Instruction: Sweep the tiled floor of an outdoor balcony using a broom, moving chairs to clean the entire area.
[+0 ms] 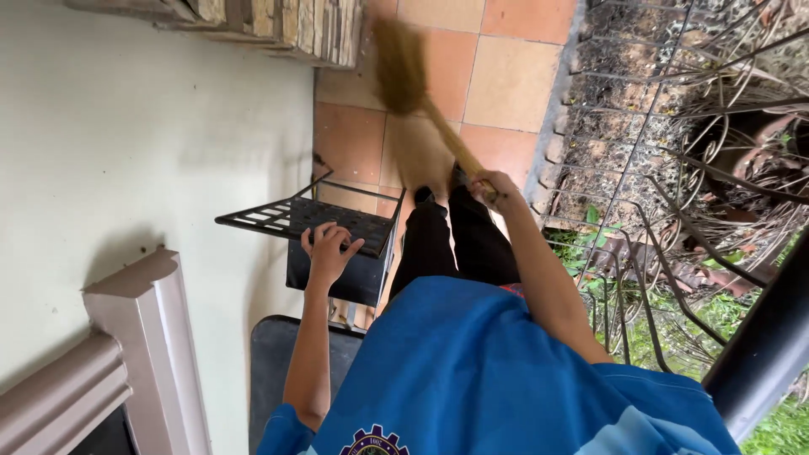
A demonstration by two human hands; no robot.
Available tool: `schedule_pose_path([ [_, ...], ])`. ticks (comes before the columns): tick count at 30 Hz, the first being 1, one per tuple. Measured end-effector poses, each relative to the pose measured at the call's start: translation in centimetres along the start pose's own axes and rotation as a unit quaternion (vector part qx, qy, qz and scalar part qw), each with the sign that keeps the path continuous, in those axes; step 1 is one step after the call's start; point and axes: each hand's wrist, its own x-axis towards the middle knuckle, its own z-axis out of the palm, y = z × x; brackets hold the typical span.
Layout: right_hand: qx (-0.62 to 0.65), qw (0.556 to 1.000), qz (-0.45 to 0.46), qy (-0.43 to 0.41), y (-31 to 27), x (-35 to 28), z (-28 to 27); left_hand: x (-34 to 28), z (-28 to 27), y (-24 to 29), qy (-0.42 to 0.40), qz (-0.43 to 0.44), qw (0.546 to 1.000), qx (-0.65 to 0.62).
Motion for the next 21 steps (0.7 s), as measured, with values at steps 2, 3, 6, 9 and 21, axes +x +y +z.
schedule_pose_path([
  [2, -0.051, 0.951, -0.206, 0.225, -0.4, -3.6, -1.0, 0.3, -0.1, 0.0, -0.013, -0.017, 1.000, -0.007],
  [3, -0.051, 0.951, -0.210, 0.221, -0.9, -3.5, -3.1, 0.2, 0.0, -0.1, -0.010, -0.013, 1.000, -0.005],
  [6, 0.029, 0.957, -0.216, 0.192, -1.4, -4.7, -5.2, 0.4, 0.2, -0.1, 0.016, -0.004, 1.000, 0.016],
  [9, -0.151, 0.889, -0.282, 0.327, 0.0, -7.9, 0.9, 1.7, 0.6, -0.1, -0.028, -0.019, 0.999, 0.012],
  [21, -0.275, 0.929, -0.221, 0.110, -0.8, -4.6, 15.9, 25.9, -4.5, 10.9, -0.019, 0.122, 0.985, -0.117],
])
